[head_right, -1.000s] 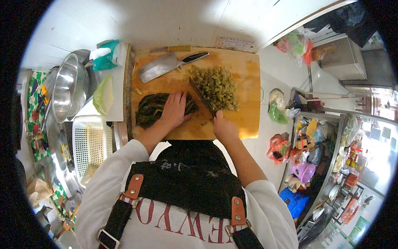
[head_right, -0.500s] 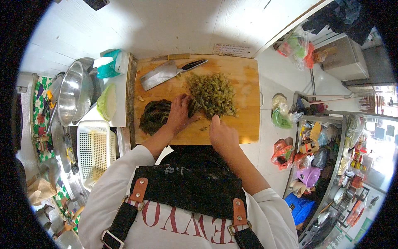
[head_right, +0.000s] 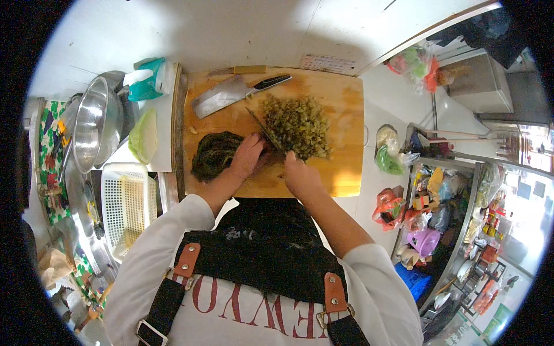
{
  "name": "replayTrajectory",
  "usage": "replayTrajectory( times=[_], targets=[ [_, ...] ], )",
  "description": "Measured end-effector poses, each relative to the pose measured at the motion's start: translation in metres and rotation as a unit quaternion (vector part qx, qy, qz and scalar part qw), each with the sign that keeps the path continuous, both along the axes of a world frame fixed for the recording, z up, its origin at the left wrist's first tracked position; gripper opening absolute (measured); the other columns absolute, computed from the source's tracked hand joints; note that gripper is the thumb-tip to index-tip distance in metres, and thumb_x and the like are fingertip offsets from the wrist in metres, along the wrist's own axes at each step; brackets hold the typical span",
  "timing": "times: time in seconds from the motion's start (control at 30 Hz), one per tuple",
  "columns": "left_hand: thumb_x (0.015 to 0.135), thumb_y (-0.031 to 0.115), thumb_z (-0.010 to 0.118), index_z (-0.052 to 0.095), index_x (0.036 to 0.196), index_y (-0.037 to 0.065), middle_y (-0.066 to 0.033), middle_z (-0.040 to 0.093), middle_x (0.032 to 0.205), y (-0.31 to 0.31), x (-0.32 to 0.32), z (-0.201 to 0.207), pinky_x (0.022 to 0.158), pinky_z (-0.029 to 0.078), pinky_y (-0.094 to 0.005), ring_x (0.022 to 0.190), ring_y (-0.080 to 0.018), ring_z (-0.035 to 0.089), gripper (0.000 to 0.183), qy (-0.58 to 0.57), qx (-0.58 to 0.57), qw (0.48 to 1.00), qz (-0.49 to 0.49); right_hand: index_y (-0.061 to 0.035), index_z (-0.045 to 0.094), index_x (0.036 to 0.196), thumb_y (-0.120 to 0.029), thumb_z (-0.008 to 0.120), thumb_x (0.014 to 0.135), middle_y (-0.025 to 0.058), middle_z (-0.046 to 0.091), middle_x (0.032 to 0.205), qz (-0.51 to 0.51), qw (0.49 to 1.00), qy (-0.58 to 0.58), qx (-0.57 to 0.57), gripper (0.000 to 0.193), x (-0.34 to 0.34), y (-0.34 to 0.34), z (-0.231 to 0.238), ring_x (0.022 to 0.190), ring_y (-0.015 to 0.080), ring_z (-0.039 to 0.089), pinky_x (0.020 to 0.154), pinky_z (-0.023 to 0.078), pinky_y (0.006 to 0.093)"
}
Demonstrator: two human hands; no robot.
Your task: The person chops green leafy vegetables on a wooden cutting board using a cleaver, then scrapes the chopped pieces into a white basket. The person also moves a metal bowl and places it on a stove.
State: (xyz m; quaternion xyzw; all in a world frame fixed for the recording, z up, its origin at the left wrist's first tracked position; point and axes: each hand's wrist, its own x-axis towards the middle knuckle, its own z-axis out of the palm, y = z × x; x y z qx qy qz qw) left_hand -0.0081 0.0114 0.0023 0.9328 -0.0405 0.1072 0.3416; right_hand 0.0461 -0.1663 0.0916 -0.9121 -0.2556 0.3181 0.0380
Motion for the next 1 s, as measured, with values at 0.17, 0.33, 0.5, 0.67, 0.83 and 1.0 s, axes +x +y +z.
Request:
replayTrajectory(
  times=[0.17, 0.33, 0.5, 0.67, 0.83, 1.0],
  targets=[
    [0.074, 0.013, 0.069, 0.058, 0.098, 0.002, -0.0176, 0.052, 0.105, 0.002, 0.0, 0.009, 0.089, 0.042, -0.0438, 0.103, -0.0371, 0.049, 0.028, -0.009, -0.025, 1.0, -0.01, -0.0043, 0.043, 0.097, -0.025, 0.041, 0.095, 0.0241, 0.064, 0.079, -0.012, 0.997, -0.046, 0.053, 0.021, 0.006, 0.013, -0.008, 0.074, 0.0449, 0.062, 0.065, 0.048, 0.0539],
    [0.074, 0.015, 0.069, 0.059, 0.097, 0.003, -0.0153, 0.053, 0.104, 0.0, -0.008, 0.003, 0.087, 0.043, -0.0426, 0.102, -0.0353, 0.049, 0.027, -0.004, 0.028, 0.999, 0.031, -0.0029, 0.042, 0.098, -0.015, 0.043, 0.09, 0.0254, 0.064, 0.083, 0.034, 0.999, 0.0, -0.034, 0.015, -0.01, 0.003, 0.054, 0.075, 0.0436, 0.063, 0.065, 0.05, 0.0517],
    [0.076, 0.015, 0.068, 0.062, 0.094, 0.005, -0.0126, 0.054, 0.098, 0.0, 0.0, 0.012, 0.085, 0.045, -0.0418, 0.098, -0.0328, 0.05, 0.022, 0.001, 0.008, 1.0, 0.004, -0.0022, 0.042, 0.098, -0.016, 0.045, 0.089, 0.0252, 0.064, 0.081, -0.011, 1.0, 0.004, -0.009, 0.016, -0.008, 0.016, 0.011, 0.075, 0.0431, 0.063, 0.065, 0.05, 0.0521],
    [0.074, 0.015, 0.068, 0.062, 0.097, 0.005, -0.0128, 0.053, 0.107, 0.002, -0.005, 0.007, 0.088, 0.044, -0.0415, 0.101, -0.0325, 0.05, 0.026, 0.024, 0.026, 0.999, 0.003, -0.0029, 0.042, 0.097, -0.026, 0.043, 0.094, 0.0259, 0.063, 0.075, -0.015, 0.998, -0.039, 0.046, 0.024, 0.01, 0.035, -0.005, 0.07, 0.0451, 0.062, 0.064, 0.048, 0.0561],
    [0.079, 0.023, 0.068, 0.06, 0.099, 0.003, -0.0166, 0.053, 0.109, 0.001, -0.015, 0.004, 0.089, 0.042, -0.0449, 0.102, -0.0365, 0.048, 0.03, -0.004, 0.07, 0.997, 0.019, -0.0027, 0.041, 0.098, -0.027, 0.044, 0.094, 0.0252, 0.063, 0.074, 0.021, 1.0, -0.015, -0.006, 0.025, -0.013, 0.007, 0.035, 0.068, 0.0456, 0.062, 0.064, 0.048, 0.056],
    [0.073, 0.013, 0.068, 0.06, 0.101, 0.005, -0.0122, 0.053, 0.113, 0.002, -0.006, 0.014, 0.09, 0.044, -0.0418, 0.104, -0.0325, 0.049, 0.03, -0.005, 0.002, 1.0, -0.002, -0.0017, 0.04, 0.097, -0.025, 0.044, 0.094, 0.0253, 0.063, 0.072, -0.023, 0.999, -0.022, 0.033, 0.024, -0.007, 0.021, -0.016, 0.067, 0.0455, 0.061, 0.064, 0.047, 0.057]
  ],
)
